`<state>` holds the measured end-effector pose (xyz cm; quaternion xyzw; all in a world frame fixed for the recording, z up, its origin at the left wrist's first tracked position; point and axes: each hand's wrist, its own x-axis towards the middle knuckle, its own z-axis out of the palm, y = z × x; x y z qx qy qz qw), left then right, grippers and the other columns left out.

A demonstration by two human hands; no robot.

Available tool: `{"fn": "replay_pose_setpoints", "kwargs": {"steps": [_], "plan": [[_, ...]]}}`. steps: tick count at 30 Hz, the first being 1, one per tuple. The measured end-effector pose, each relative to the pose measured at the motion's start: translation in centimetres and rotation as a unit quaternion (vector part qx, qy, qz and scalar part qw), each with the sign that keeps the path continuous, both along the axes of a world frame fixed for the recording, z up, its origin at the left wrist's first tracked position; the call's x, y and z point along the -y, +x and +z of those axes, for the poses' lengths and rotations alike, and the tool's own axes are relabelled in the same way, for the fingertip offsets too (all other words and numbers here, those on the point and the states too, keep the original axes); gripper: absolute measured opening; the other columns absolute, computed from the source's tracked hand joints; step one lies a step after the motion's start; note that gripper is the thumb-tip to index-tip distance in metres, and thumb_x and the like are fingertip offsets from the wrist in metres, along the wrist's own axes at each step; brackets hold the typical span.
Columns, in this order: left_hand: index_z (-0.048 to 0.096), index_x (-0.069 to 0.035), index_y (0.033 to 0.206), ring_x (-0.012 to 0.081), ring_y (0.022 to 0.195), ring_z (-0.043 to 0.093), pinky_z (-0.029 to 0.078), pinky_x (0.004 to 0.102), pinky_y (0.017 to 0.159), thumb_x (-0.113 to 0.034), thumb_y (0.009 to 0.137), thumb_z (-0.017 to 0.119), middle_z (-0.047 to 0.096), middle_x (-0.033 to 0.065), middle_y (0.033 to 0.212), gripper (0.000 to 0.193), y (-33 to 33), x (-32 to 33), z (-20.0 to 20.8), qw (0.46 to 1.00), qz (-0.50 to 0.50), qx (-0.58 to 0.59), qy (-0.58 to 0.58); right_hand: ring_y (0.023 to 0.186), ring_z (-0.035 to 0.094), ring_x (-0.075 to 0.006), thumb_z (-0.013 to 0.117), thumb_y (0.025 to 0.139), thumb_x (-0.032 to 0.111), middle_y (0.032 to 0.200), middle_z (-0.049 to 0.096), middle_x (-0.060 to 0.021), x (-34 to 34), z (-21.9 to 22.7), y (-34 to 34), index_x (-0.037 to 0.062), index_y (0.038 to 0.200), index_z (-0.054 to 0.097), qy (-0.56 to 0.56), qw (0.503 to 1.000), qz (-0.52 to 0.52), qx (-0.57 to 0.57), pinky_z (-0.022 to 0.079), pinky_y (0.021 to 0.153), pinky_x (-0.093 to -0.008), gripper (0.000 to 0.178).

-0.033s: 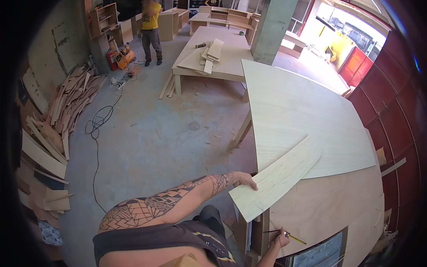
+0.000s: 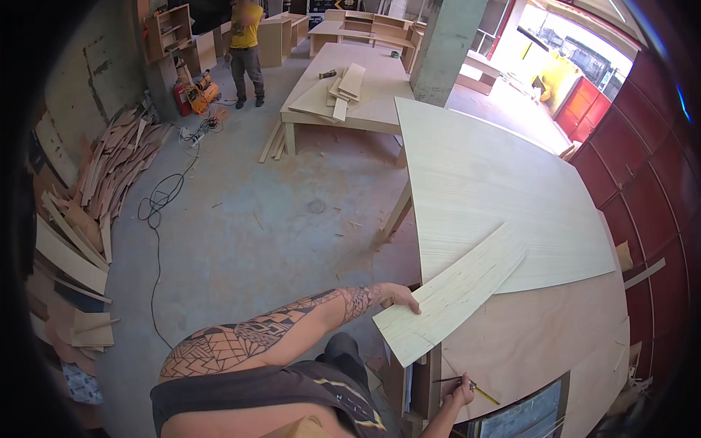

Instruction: The person attaches the fence onto a table saw, feeds a wooden board through the saw to cut it, and carries the wood away.

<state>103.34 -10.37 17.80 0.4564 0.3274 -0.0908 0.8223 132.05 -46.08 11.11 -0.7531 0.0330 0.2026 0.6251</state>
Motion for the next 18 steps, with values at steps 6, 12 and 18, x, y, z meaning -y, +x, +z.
{"fn": "replay_pose_setpoints", "kwargs": {"steps": [6,12,18], "plan": [[0.066,0.007,0.132,0.0293,0.106,0.076,0.061,0.0493,0.094,-0.015,0.087,0.084,0.075,0.0187,0.121,0.053,-3.8,-4.4,3.3,0.999,-0.027,-0.001,0.039,0.087,0.070,-0.0255,0.072,0.093,0.032,0.100,0.069,-0.0114,-5.7,3.9,2.8,0.0021,0.107,0.066,0.310,0.916,-0.211,-0.141,0.064,0.081,-0.0402,0.034],[0.070,0.004,0.127,0.0310,0.104,0.075,0.057,0.0425,0.094,-0.024,0.085,0.079,0.077,0.0200,0.111,0.052,-9.5,-16.0,10.1,0.892,-0.158,0.023,0.423,0.107,0.070,-0.0339,0.056,0.097,0.018,0.113,0.070,-0.0164,-16.5,8.6,6.4,-0.0031,0.121,0.061,0.451,0.873,-0.139,-0.125,0.057,0.106,-0.0578,0.032],[0.071,0.001,0.121,0.0339,0.106,0.074,0.056,0.0431,0.093,-0.026,0.085,0.079,0.077,0.0203,0.112,0.046,-16.6,-27.8,14.0,0.826,-0.187,0.011,0.532,0.111,0.068,-0.0292,0.062,0.108,0.025,0.122,0.069,-0.0145,-33.8,10.8,4.8,-0.0004,0.125,0.065,0.458,0.885,0.028,-0.075,0.056,0.107,-0.0441,0.030]]}}
